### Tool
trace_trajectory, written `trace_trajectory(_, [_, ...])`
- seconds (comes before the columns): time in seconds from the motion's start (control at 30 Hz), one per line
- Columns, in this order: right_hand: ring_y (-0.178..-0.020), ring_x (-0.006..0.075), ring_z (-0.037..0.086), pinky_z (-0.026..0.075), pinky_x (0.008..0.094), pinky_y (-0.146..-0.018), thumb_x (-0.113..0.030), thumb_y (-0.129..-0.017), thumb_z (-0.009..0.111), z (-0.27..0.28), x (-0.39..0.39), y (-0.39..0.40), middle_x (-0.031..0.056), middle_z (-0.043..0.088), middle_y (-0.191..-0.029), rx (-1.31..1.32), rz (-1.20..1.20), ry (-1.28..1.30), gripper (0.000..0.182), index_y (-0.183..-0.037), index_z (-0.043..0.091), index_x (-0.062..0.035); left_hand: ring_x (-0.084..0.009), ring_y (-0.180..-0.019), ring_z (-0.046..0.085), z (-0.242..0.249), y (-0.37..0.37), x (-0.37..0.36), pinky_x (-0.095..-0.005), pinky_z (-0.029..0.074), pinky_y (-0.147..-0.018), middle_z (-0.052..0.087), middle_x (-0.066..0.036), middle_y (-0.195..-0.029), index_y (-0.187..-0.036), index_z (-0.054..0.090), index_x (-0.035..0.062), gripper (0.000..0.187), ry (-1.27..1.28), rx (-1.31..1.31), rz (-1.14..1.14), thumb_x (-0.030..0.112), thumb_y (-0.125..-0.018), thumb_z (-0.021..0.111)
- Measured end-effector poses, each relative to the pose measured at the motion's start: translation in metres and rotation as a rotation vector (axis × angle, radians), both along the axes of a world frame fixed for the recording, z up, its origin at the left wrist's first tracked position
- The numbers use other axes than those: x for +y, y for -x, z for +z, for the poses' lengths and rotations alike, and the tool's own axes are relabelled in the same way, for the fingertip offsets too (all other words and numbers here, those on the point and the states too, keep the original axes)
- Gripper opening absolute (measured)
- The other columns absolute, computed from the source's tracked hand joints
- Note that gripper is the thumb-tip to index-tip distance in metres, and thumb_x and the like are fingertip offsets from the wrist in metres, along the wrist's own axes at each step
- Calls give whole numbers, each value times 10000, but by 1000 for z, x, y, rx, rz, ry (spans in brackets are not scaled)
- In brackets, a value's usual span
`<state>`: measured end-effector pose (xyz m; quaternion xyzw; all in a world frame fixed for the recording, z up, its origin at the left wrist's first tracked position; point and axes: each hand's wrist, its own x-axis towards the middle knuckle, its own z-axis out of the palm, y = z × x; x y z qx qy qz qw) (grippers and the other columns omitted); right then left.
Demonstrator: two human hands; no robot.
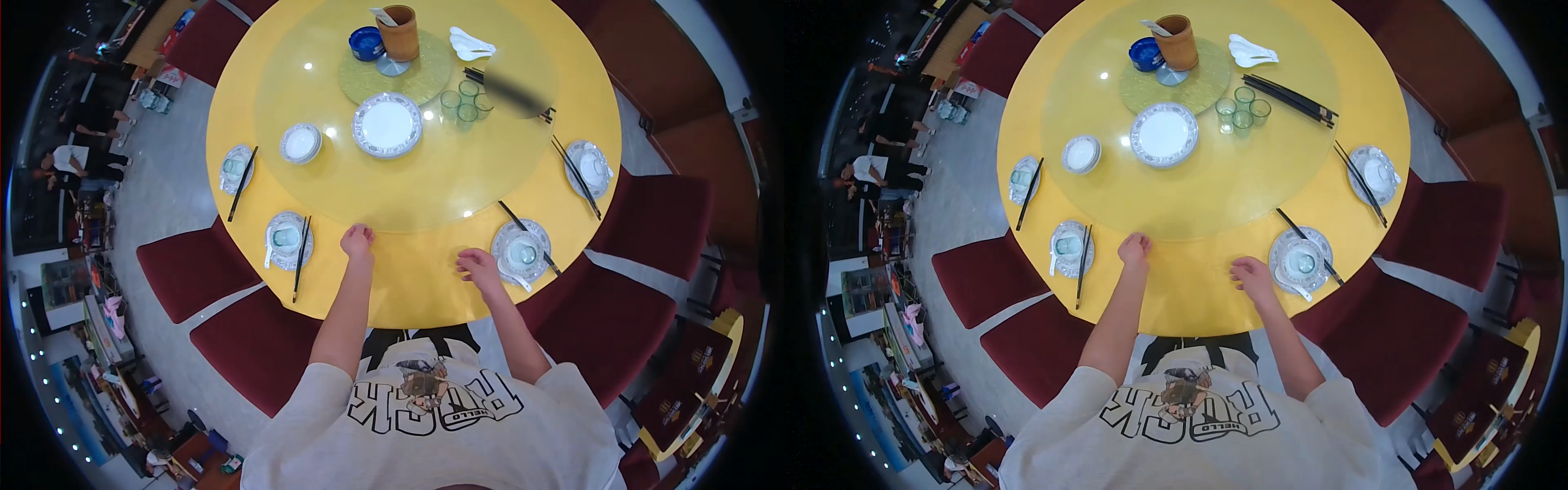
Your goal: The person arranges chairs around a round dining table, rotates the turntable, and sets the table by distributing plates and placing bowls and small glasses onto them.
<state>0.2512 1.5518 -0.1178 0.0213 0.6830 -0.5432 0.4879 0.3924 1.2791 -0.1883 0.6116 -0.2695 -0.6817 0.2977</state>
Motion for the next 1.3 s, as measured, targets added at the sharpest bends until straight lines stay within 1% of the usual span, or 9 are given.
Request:
trace_trajectory(0.23, [-884,153,646,544,306,-707,-184,-892,655,-13,-53,-28,62,670,-1015,-162,51,33,316,-1171,606,-45,-149,-697,612,-5,21,37,-262,480,-548,605,-46,-802,-942,532,44,75,-80,-11,-39,33,-906,596])
trace_trajectory(0.4, [-1103,206,569,520,378,-887,-201,-910,635,-18,-81,-29,103,571,-1259,-323,-136,100,650,-1449,334,0,-173,-826,625,-4,21,55,-341,515,-681,635,-50,-918,-1023,537,62,139,-251,104,-262,118,-918,610])
trace_trajectory(0.53, [-1146,226,543,500,401,-928,-190,-907,643,-27,-88,-25,122,523,-1322,-369,-213,141,737,-1489,235,4,-189,-947,610,-41,-21,26,-372,511,-781,629,-53,-1024,-1125,508,83,214,-225,298,-259,109,-925,580])
trace_trajectory(0.63, [-1161,243,536,484,424,-950,-182,-901,657,-35,-87,-27,127,510,-1337,-426,-246,209,770,-1497,209,5,-231,-1152,555,-14,-42,-7,-404,469,-924,566,-103,-1269,-1363,377,88,467,-156,328,-72,83,-928,549])
trace_trajectory(0.73, [-1170,253,533,474,438,-961,-167,-899,660,-38,-88,-33,127,505,-1344,-466,-271,234,779,-1501,196,7,-277,-1381,379,11,-45,-34,-458,312,-1090,293,-134,-1556,-1544,38,116,784,-116,297,-40,79,-924,517])
trace_trajectory(0.77, [-1187,257,523,467,443,-971,-164,-907,649,-38,-88,-35,128,493,-1362,-483,-279,252,768,-1503,195,3,-277,-1381,379,16,-42,-34,-458,312,-1090,293,-134,-1556,-1544,38,116,784,-111,298,-37,79,-924,517])
trace_trajectory(0.83, [-1204,260,512,459,449,-981,-161,-914,638,-37,-88,-39,129,481,-1379,-497,-286,274,756,-1504,193,0,-193,-1016,558,7,-38,-32,-379,446,-874,539,-49,-1216,-1345,355,96,515,-185,347,-42,34,-873,553])
trace_trajectory(0.93, [-1235,260,489,434,453,-1010,-162,-928,617,-37,-92,-40,125,461,-1411,-518,-313,297,735,-1508,192,-13,-255,-1301,455,-23,-31,-14,-434,359,-1015,398,-101,-1480,-1501,223,107,728,-184,429,-126,-3,-835,495])
trace_trajectory(1.3, [-1258,227,461,391,450,-1039,-155,-915,601,-51,-104,-25,111,512,-1350,-508,-426,363,598,-1430,314,-53,-220,-1293,458,10,14,67,-386,381,-994,475,-75,-1386,-1390,406,94,625,-338,351,-375,-14,-780,494])
